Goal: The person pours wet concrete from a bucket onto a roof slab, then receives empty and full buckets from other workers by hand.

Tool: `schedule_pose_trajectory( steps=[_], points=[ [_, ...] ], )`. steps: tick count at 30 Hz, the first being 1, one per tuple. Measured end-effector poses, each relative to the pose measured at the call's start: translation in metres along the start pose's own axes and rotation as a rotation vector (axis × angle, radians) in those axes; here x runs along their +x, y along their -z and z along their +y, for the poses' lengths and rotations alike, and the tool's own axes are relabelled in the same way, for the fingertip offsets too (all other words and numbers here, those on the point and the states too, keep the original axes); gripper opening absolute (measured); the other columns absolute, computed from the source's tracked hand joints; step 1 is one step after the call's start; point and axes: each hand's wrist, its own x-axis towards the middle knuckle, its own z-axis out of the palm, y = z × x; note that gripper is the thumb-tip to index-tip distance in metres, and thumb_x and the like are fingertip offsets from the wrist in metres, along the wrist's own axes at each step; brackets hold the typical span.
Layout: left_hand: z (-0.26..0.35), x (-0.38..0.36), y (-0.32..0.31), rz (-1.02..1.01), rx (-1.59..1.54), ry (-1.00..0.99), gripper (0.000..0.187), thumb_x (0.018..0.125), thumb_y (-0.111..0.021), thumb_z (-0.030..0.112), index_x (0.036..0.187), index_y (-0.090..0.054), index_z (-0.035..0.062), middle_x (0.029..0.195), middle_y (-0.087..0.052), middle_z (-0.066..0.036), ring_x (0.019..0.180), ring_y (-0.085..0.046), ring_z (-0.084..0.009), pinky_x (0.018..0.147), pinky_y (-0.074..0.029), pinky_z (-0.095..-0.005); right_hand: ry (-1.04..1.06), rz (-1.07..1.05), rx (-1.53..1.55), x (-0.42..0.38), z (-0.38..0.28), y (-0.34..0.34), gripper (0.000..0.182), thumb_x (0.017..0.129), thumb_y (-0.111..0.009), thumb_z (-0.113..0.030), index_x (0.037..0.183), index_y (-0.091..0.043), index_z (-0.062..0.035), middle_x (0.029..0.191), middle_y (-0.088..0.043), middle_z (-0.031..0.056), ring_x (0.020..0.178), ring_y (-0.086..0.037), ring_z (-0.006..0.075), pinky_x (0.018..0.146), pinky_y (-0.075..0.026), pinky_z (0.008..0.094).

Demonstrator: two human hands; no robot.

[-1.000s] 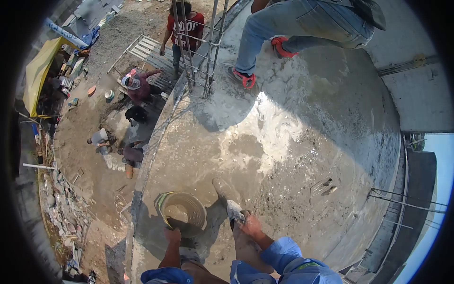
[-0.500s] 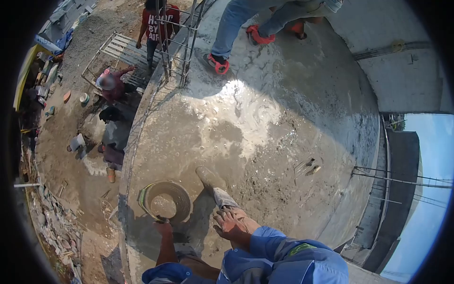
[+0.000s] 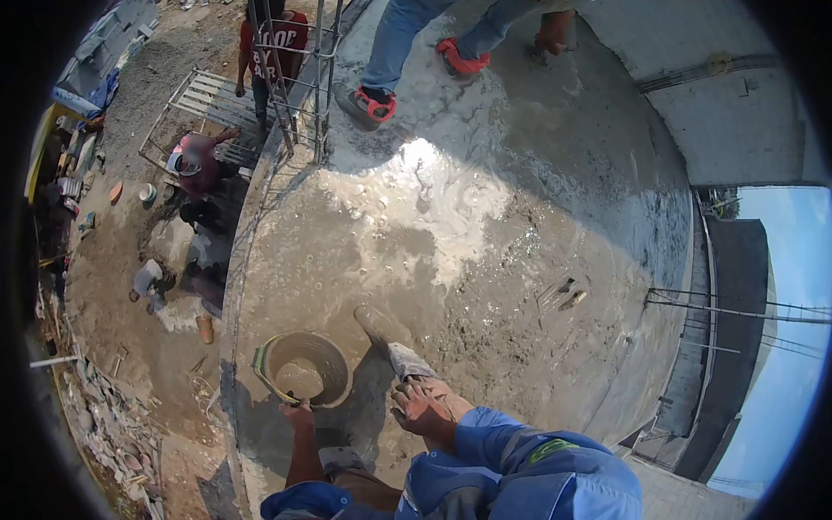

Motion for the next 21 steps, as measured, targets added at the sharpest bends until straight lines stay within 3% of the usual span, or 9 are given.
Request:
schedule_pose_trajectory(
  steps=[3,6,8,9,11,12,14,18,21],
  points=[
    [0.012,-0.001,0.003,-0.027,-0.103,-0.009,0.059,0.077,-0.074,0.014,0.118,-0.038,-0.0088,0.11,-0.054,-0.024,0.1,-0.058,-0.0387,0.088,-0.046,-0.043,-0.022,-0.001,0.011,0.002,0.003,-0.006,0.037,0.089,-0.059,-0.036,0.115,-0.058,-0.01,0.127,-0.052,0.014,0.124,-0.044,0.0385,0.1,-0.041,0.0488],
    [-0.014,0.013,-0.01,0.025,-0.013,-0.153,0.056,0.076,-0.068,0.015,0.118,-0.039,-0.008,0.108,-0.055,-0.025,0.097,-0.058,-0.0417,0.089,-0.046,-0.0454,0.026,0.059,-0.005,0.003,0.005,-0.007,0.037,0.089,-0.059,-0.036,0.116,-0.058,-0.0096,0.126,-0.052,0.0144,0.123,-0.045,0.038,0.097,-0.044,0.0477],
    [-0.039,0.028,-0.021,0.105,0.044,-0.491,0.049,0.076,-0.062,0.015,0.115,-0.043,-0.0069,0.106,-0.055,-0.024,0.094,-0.058,-0.0428,0.087,-0.046,-0.0482,0.041,0.078,-0.004,0.004,0.003,-0.004,0.037,0.089,-0.059,-0.034,0.117,-0.057,-0.0094,0.126,-0.052,0.0149,0.121,-0.046,0.0373,0.096,-0.045,0.0468],
    [-0.046,0.037,-0.025,0.102,0.044,-0.493,0.049,0.076,-0.062,0.015,0.115,-0.043,-0.0069,0.106,-0.055,-0.024,0.094,-0.058,-0.0428,0.087,-0.046,-0.0482,0.037,0.079,-0.004,0.006,0.002,-0.002,0.037,0.089,-0.059,-0.034,0.117,-0.057,-0.0094,0.126,-0.052,0.0149,0.121,-0.046,0.0373,0.096,-0.045,0.0468],
    [-0.057,0.046,-0.028,0.273,0.077,-0.86,0.039,0.075,-0.06,0.015,0.107,-0.051,-0.0048,0.098,-0.06,-0.021,0.09,-0.06,-0.041,0.084,-0.047,-0.0495,-0.053,0.01,0.078,0.009,-0.003,0.009,0.036,0.089,-0.061,-0.031,0.117,-0.057,-0.0094,0.125,-0.053,0.0156,0.12,-0.047,0.037,0.096,-0.045,0.0472],
    [-0.048,0.04,-0.025,0.271,0.079,-0.858,0.039,0.075,-0.06,0.015,0.107,-0.051,-0.0048,0.098,-0.06,-0.021,0.09,-0.06,-0.041,0.084,-0.047,-0.0495,-0.054,0.008,0.08,0.01,-0.002,0.007,0.036,0.089,-0.061,-0.031,0.117,-0.057,-0.0094,0.125,-0.053,0.0156,0.12,-0.047,0.037,0.096,-0.045,0.0472],
    [-0.015,0.022,-0.012,0.181,-0.067,-0.512,0.029,0.074,-0.061,0.014,0.098,-0.057,-0.0027,0.088,-0.064,-0.018,0.086,-0.06,-0.0388,0.081,-0.048,-0.0474,-0.068,0.031,0.039,0.015,0.007,0.001,0.037,0.089,-0.062,-0.032,0.118,-0.057,-0.0095,0.124,-0.053,0.0166,0.115,-0.05,0.0385,0.095,-0.045,0.0471],
    [0.002,0.018,-0.005,0.159,-0.076,-0.497,0.023,0.074,-0.067,0.015,0.09,-0.061,0.0002,0.083,-0.066,-0.015,0.081,-0.061,-0.0368,0.082,-0.047,-0.0469,-0.262,-0.138,0.21,0.036,0.035,-0.019,0.05,0.085,-0.064,-0.036,0.125,-0.052,-0.0091,0.131,-0.047,0.0273,0.125,-0.043,0.045,0.101,-0.04,0.0503],
    [-0.017,0.025,-0.012,0.116,0.048,-0.457,0.025,0.073,-0.073,0.02,0.084,-0.063,0.0006,0.084,-0.066,-0.016,0.079,-0.062,-0.0367,0.082,-0.047,-0.0454,-0.375,0.046,0.402,0.08,0.041,0.021,0.046,0.083,-0.066,-0.03,0.12,-0.055,-0.0051,0.121,-0.053,0.0278,0.115,-0.051,0.0434,0.095,-0.044,0.0469]
  ],
)
